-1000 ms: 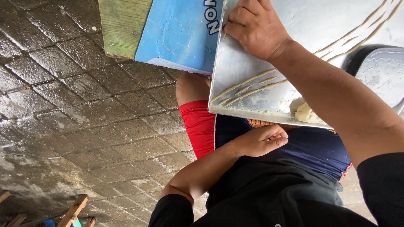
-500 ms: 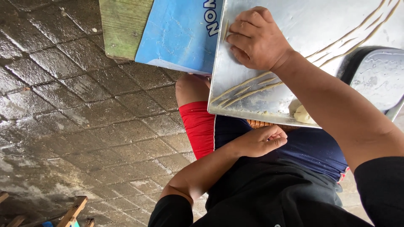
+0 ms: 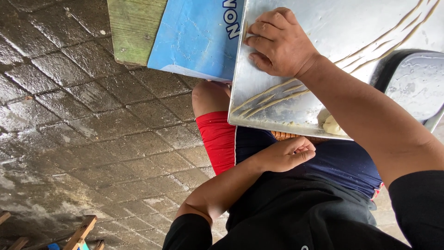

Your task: Rolling dough into thin strips and arranging them on a tray to form a house outline, while also weighing dough portions on a digital scale.

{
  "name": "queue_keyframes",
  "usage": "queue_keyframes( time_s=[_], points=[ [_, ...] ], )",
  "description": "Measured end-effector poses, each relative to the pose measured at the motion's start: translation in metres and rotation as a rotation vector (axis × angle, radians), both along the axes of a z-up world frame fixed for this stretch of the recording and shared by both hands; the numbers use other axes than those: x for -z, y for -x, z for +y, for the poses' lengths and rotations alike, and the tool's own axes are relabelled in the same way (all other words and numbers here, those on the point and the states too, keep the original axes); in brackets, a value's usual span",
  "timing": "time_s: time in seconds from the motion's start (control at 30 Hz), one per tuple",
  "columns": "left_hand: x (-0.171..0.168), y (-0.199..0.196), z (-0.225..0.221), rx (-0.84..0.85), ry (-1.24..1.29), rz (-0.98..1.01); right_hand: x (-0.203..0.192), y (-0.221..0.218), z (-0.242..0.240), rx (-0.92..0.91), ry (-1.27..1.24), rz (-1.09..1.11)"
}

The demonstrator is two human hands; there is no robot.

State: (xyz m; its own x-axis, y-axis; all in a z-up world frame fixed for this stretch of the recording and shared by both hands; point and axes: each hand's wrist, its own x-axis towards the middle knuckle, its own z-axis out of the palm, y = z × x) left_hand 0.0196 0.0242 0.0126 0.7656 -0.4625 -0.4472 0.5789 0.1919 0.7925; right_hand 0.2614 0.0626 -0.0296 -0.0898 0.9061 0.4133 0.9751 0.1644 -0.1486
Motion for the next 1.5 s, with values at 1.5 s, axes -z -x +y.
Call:
queue_keyframes(
  time_s=[1.5],
  points=[
    [0.0033, -0.0016, -0.0006, -0.002, 0.009, -0.001, 0.0015, -0.0038, 0.0029, 0.018, 0.004, -0.015]
  ],
)
